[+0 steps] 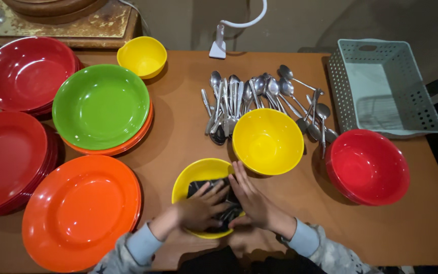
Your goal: The person wipes several bowls one at a time using a cloth.
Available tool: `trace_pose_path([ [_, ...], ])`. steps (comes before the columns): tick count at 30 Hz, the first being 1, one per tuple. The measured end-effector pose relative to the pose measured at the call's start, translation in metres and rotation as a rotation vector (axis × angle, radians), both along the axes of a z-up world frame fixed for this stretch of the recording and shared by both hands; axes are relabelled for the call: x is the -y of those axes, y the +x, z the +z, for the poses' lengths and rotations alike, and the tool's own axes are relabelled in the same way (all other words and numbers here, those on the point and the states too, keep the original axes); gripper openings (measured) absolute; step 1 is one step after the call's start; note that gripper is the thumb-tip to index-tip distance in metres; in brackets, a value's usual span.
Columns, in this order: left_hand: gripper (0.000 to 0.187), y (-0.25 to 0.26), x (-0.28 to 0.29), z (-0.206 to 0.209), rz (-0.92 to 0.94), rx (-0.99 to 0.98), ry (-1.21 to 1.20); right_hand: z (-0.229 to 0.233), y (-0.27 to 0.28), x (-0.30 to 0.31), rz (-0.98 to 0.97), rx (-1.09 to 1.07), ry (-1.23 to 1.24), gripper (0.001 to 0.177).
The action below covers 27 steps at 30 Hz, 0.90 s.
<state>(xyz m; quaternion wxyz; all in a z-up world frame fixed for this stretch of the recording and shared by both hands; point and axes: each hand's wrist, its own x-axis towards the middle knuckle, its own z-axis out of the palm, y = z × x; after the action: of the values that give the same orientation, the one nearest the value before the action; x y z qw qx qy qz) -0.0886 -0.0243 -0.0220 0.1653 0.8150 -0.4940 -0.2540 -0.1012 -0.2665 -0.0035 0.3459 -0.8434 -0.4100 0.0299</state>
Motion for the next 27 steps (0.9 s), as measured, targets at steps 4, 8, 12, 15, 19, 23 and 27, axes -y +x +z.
trace_pose_path([
  [4, 0.061, -0.023, 0.009, 0.008, 0.268, 0.426, 0.16, 0.007, 0.0, -0.004, 0.016, 0.011, -0.034, 0.131],
  [8, 0.065, -0.023, 0.016, 0.017, 0.59, 0.951, 0.373, 0.018, -0.004, -0.015, -0.008, 0.14, -0.154, 0.094],
  [12, 0.072, -0.029, 0.022, 0.039, 0.583, 0.936, 0.809, 0.023, -0.009, -0.027, -0.091, 0.266, -0.234, 0.08],
  [15, 0.073, -0.038, 0.019, 0.073, 0.472, 0.69, 0.911, 0.024, -0.011, -0.03, -0.117, 0.227, -0.199, 0.082],
  [19, 0.101, -0.028, -0.003, 0.109, 0.394, 0.082, 0.75, 0.021, -0.011, -0.031, -0.115, 0.201, -0.188, 0.089],
  [23, 0.107, -0.01, -0.032, 0.1, 0.128, -0.318, 0.456, 0.014, -0.012, -0.029, -0.155, 0.244, -0.218, 0.096],
  [27, 0.121, 0.001, -0.031, 0.056, -0.156, -0.511, -0.057, -0.004, -0.011, -0.024, -0.162, 0.245, -0.134, 0.108],
])
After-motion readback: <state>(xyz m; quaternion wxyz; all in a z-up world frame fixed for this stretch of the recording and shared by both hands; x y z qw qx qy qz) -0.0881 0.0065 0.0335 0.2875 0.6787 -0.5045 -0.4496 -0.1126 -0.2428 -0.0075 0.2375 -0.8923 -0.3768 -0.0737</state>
